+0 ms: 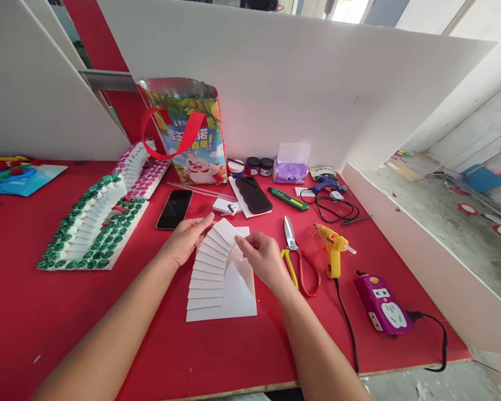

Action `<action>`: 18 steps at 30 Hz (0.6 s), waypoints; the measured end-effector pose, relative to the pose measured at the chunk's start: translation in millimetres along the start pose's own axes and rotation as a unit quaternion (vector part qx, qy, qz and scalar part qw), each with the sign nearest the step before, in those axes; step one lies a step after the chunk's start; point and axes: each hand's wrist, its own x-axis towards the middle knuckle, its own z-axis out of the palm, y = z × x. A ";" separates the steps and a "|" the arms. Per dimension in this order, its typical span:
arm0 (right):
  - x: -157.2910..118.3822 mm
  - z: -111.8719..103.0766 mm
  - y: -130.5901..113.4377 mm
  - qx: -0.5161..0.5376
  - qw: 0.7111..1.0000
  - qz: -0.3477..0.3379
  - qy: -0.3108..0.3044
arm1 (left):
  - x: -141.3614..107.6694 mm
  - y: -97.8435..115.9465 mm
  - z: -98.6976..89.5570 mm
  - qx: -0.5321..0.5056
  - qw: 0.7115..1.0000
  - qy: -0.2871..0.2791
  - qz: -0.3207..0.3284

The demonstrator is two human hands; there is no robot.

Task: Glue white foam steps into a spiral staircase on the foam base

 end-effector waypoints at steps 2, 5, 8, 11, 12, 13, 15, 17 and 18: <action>-12.6 -6.4 -6.2 -0.106 0.991 -0.070 0.029 | 0.5 -0.8 -0.8 -0.014 0.999 0.018 0.023; -39.9 -9.0 -15.9 -0.188 0.952 -0.215 -0.108 | 1.5 -4.0 -2.9 -0.030 0.997 0.037 0.069; -64.5 -1.0 -12.4 -0.288 0.859 -0.347 -0.244 | 2.4 -7.6 -5.2 -0.027 0.993 0.039 0.112; -76.4 10.6 4.1 -0.435 0.774 -0.391 -0.243 | 2.3 -9.1 -6.5 -0.027 0.987 0.045 0.151; -77.8 13.8 9.8 -0.471 0.754 -0.395 -0.233 | 2.1 -9.3 -6.7 -0.029 0.985 0.050 0.161; -78.3 16.3 14.4 -0.496 0.738 -0.397 -0.228 | 1.9 -9.4 -6.9 -0.028 0.984 0.055 0.168; -77.8 19.2 19.4 -0.522 0.719 -0.398 -0.227 | 1.8 -10.0 -7.7 -0.021 0.982 0.063 0.179; -76.5 20.1 19.1 -0.524 0.720 -0.396 -0.226 | 2.4 -11.6 -9.1 -0.010 0.980 0.066 0.187; -75.8 20.1 17.8 -0.520 0.725 -0.393 -0.221 | 2.9 -12.7 -10.0 -0.004 0.979 0.066 0.191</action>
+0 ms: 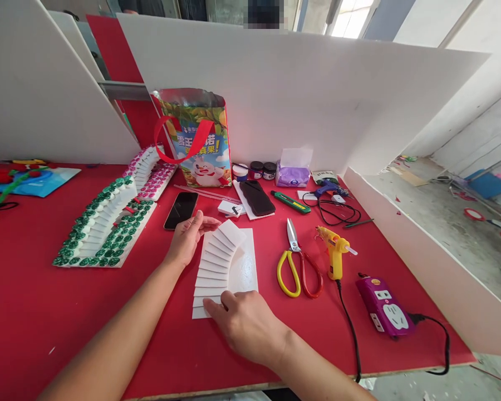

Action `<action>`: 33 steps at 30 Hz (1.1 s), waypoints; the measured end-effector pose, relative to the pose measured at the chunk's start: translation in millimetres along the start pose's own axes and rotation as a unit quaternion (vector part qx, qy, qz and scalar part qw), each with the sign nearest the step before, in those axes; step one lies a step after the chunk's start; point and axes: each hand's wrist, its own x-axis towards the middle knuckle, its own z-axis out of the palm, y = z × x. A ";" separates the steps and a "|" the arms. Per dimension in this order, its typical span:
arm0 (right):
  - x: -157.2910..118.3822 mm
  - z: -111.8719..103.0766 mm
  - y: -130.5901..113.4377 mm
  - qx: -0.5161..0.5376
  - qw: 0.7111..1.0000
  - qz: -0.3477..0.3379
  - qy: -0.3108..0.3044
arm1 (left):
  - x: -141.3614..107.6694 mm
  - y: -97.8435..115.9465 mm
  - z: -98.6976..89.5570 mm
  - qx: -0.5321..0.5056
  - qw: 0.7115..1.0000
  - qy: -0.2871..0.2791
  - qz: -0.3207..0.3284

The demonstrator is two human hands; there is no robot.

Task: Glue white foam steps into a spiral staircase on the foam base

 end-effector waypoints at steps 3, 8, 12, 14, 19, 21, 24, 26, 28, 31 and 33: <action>3.0 -4.0 1.4 0.012 1.000 0.022 0.014 | 0.7 -4.4 -2.7 0.018 1.000 -0.003 0.010; 5.9 -5.4 4.3 0.013 1.000 0.027 0.002 | 1.0 -8.5 -4.4 0.027 0.999 0.012 0.026; 7.2 -5.4 7.5 0.011 0.999 0.030 0.019 | 1.4 -7.3 -4.5 0.050 0.998 0.013 0.025; 7.9 -5.6 9.0 0.008 0.999 0.037 0.014 | 1.8 -6.6 -4.8 0.051 0.998 0.012 0.025; 9.6 -5.5 12.4 0.005 0.999 0.041 0.016 | 2.1 -6.4 -5.7 0.033 0.999 0.013 0.033; 10.3 -5.4 14.1 0.004 0.998 0.052 0.031 | 1.6 -6.1 -5.6 0.041 0.999 0.011 0.031; 11.5 -6.1 16.7 0.008 0.997 0.069 0.032 | 1.1 -5.3 -5.5 0.057 0.998 0.013 0.024; 12.2 -6.9 17.6 0.006 0.997 0.070 0.018 | 1.1 -4.9 -5.5 0.061 0.998 0.016 0.024; 12.8 -7.4 17.9 0.004 0.998 0.069 0.011 | 1.1 -4.6 -5.5 0.061 0.998 0.015 0.025; 14.0 -7.1 18.2 -0.003 0.997 0.074 0.022 | 1.0 -4.4 -5.5 0.058 0.998 0.007 0.025; 14.9 -6.9 19.0 -0.011 0.996 0.080 0.025 | 1.0 -4.5 -5.6 0.055 0.998 0.006 0.025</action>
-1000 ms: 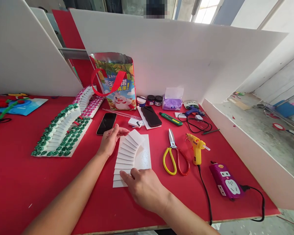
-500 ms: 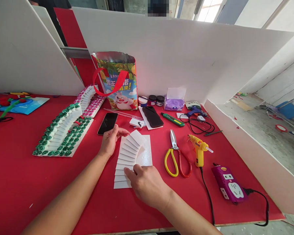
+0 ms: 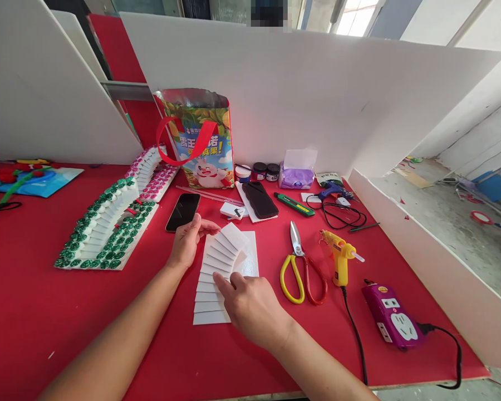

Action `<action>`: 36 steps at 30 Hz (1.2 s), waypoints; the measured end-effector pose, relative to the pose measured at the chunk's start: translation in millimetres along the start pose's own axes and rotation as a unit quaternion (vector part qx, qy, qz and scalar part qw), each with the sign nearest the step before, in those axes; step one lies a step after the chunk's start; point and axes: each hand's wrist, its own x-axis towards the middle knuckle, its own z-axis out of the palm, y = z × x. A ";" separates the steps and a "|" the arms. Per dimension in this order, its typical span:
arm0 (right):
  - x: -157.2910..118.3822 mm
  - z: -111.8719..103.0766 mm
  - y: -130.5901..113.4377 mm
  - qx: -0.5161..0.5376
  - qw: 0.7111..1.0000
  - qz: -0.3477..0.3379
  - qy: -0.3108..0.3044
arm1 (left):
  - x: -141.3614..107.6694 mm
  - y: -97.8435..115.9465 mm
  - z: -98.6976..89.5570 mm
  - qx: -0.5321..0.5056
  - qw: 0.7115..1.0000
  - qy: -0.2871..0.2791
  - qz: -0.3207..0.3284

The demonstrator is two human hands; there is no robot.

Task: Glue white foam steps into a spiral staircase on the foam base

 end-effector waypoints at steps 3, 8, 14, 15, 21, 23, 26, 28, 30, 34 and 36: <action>1.2 -0.8 1.6 -0.006 1.000 0.003 -0.008 | 0.4 -0.9 -0.5 -0.005 1.000 -0.002 0.005; 2.6 -5.1 2.7 -0.005 1.000 0.008 0.010 | 1.4 -3.2 -1.3 -0.023 1.000 -0.006 0.009; 7.4 -8.6 3.7 -0.022 0.999 0.033 -0.009 | 0.8 -3.7 -1.2 -0.023 1.000 -0.005 0.012; 7.9 -8.5 4.2 -0.024 0.999 0.034 -0.010 | 0.8 -3.8 -1.2 -0.024 1.000 -0.006 0.013; 8.8 -6.1 7.1 -0.038 0.998 0.045 0.036 | 2.0 -6.8 -2.1 -0.022 1.000 -0.006 0.020; 8.7 -5.2 7.9 -0.040 0.997 0.050 0.043 | 2.3 -7.7 -2.2 -0.021 1.000 -0.005 0.019; 8.2 -3.9 9.0 -0.040 0.997 0.050 0.050 | 2.3 -8.2 -1.9 -0.017 1.000 -0.001 0.018; 8.1 -2.9 9.8 -0.043 0.996 0.048 0.063 | 2.2 -8.1 -1.4 -0.016 1.000 -0.001 0.017; 8.4 -1.9 10.7 -0.047 0.995 0.050 0.077 | 2.2 -8.0 -1.0 -0.016 1.000 0.000 0.016; 9.3 0.7 12.4 -0.053 0.992 0.057 0.095 | 2.7 -8.3 -1.5 -0.016 1.000 -0.003 0.018; 9.4 2.0 12.7 -0.054 0.992 0.055 0.102 | 2.9 -8.8 -2.2 -0.014 1.000 -0.005 0.018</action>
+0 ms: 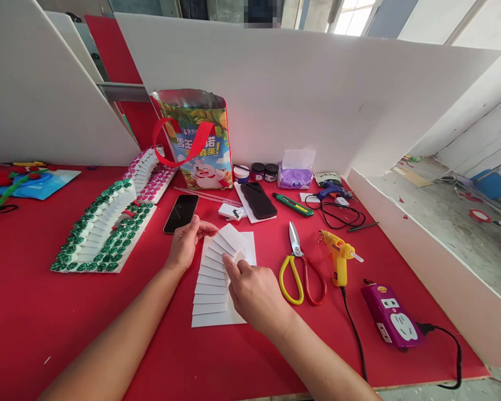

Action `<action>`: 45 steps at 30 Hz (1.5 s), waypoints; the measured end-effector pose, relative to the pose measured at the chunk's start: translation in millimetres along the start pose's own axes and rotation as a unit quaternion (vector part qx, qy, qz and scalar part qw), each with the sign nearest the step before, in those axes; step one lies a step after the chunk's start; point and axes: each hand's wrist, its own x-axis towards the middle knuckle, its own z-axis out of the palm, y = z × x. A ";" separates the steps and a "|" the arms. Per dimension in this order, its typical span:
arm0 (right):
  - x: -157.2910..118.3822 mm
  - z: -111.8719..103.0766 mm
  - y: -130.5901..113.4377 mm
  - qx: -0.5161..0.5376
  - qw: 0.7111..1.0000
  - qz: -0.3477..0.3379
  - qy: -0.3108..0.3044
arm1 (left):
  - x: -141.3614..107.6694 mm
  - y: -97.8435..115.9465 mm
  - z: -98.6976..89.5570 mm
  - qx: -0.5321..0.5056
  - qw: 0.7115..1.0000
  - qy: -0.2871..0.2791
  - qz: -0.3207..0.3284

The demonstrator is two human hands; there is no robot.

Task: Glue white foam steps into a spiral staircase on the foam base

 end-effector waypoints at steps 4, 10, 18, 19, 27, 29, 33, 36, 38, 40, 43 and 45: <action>0.3 0.5 0.4 0.001 1.000 -0.006 0.026 | 0.2 -0.3 -0.2 0.008 1.000 -0.001 0.000; 1.7 -1.2 3.1 -0.003 0.999 0.007 0.050 | 0.2 1.1 1.4 0.000 1.000 0.001 0.000; 1.9 -2.3 6.8 -0.005 0.997 0.026 0.073 | -0.2 1.9 1.1 0.006 1.000 0.002 0.001; 2.4 -2.8 7.7 -0.006 0.997 0.031 0.075 | -0.4 2.0 1.2 0.006 1.000 0.002 0.001; -4.5 -18.5 21.4 0.038 0.989 0.069 0.127 | -0.7 2.3 1.7 0.005 1.000 0.003 -0.003; -9.8 -22.0 29.2 0.043 0.986 0.103 0.123 | -0.3 2.3 1.4 0.013 1.000 0.011 0.000; -22.5 -21.7 44.7 0.020 0.983 0.157 0.097 | -1.2 2.4 -1.5 0.094 0.993 0.045 0.052; -33.8 -19.4 53.4 0.017 0.977 0.191 0.091 | -0.3 4.7 -5.3 0.156 0.982 0.063 0.092; -41.7 -18.9 58.4 0.034 0.972 0.211 0.095 | 5.0 9.1 -7.0 0.168 0.978 0.060 0.104; -48.8 -19.4 62.8 0.047 0.967 0.231 0.094 | 16.1 15.7 -6.5 0.192 0.972 0.036 0.128; -56.0 -20.7 67.2 0.047 0.960 0.262 0.083 | 41.5 25.4 -0.6 0.300 0.928 -0.070 0.211; -58.6 -21.4 68.3 0.045 0.959 0.270 0.078 | 60.0 28.1 5.8 0.394 0.871 -0.155 0.250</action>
